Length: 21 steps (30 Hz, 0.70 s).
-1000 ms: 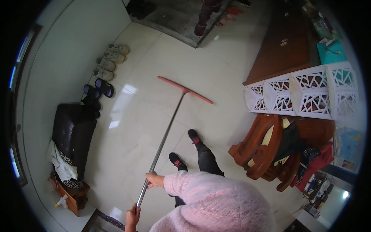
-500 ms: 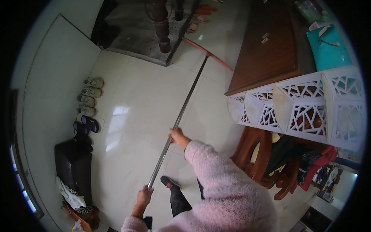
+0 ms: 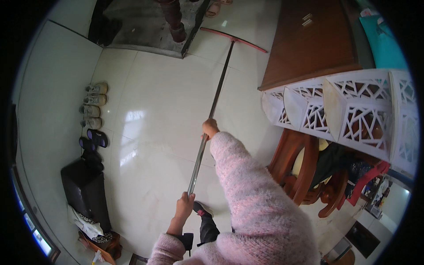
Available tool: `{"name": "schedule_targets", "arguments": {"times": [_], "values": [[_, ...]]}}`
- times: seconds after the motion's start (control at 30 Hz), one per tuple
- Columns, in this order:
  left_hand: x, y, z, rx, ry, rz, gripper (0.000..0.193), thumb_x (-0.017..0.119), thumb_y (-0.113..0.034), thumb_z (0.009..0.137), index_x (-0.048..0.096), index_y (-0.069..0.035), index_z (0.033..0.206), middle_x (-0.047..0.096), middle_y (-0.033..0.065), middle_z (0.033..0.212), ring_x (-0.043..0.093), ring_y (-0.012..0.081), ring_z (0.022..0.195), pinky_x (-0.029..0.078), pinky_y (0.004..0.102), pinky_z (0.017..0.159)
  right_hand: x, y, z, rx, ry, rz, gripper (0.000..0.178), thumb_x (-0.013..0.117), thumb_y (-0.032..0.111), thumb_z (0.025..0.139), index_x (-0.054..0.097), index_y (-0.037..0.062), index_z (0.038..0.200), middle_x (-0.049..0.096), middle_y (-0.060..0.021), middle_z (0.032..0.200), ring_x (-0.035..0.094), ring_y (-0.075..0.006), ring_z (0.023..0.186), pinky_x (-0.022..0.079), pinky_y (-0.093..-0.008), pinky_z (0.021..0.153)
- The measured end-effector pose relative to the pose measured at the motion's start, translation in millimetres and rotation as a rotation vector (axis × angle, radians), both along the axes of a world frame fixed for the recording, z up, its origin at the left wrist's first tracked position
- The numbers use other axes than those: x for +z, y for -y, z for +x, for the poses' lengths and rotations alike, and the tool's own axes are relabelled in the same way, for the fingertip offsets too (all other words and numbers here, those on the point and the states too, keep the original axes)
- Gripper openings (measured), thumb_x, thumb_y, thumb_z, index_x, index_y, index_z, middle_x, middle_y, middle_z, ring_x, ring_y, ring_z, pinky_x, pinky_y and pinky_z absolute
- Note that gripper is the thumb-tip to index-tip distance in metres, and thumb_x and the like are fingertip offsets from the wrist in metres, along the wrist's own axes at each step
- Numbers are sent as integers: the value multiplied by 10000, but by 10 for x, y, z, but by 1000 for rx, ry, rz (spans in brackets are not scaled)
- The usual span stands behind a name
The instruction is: The person sweeps a large brown spill on a tiled floor using a red squeegee-style broom. They move a wooden chair aside to access the area, then continue sweeping the spill toward a central spot. The person wears dark shoes and a light pink sweater.
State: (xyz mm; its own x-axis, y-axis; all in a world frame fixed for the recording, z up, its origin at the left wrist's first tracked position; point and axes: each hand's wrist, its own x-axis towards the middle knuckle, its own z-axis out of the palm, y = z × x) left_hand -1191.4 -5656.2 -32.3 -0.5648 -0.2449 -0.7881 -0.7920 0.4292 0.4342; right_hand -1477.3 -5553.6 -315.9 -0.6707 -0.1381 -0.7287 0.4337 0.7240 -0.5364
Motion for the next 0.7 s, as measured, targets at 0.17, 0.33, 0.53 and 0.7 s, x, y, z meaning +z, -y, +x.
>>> {"name": "schedule_targets", "arguments": {"times": [0.17, 0.33, 0.53, 0.7], "values": [[125, 305, 1730, 1, 49, -2, 407, 490, -408, 865, 469, -5, 812, 568, 255, 652, 557, 459, 682, 436, 511, 603, -207, 63, 1891, 936, -478, -250, 316, 731, 483, 492, 629, 185, 523, 553, -28, 490, 556, -248, 496, 435, -387, 485], [639, 758, 3902, -45, 170, -65, 434, 499, -438, 853, 505, -8, 794, 576, 246, 668, 562, 452, 689, 435, 511, 612, 376, 445, 4142, 1036, -409, -391, 279, 782, 423, 447, 658, 203, 565, 582, -6, 501, 575, -226, 475, 452, -366, 468], [1480, 993, 5720, -10, 341, -110, 506, 486, -492, 833, 567, 6, 803, 585, 241, 675, 568, 440, 677, 437, 489, 592, 1601, 775, 5953, 83, 855, -392, 313, 582, 304, 734, 471, 68, 908, 554, -129, 755, 606, -320, 630, 486, -513, 570], [1430, 920, 5836, -92, 241, -243, 486, 503, -485, 828, 573, -6, 788, 582, 209, 615, 570, 419, 600, 434, 489, 550, 1945, 972, 6021, -574, 975, -158, 183, 449, 147, 841, 432, 76, 1008, 520, -172, 780, 572, -357, 602, 451, -538, 449]]}}
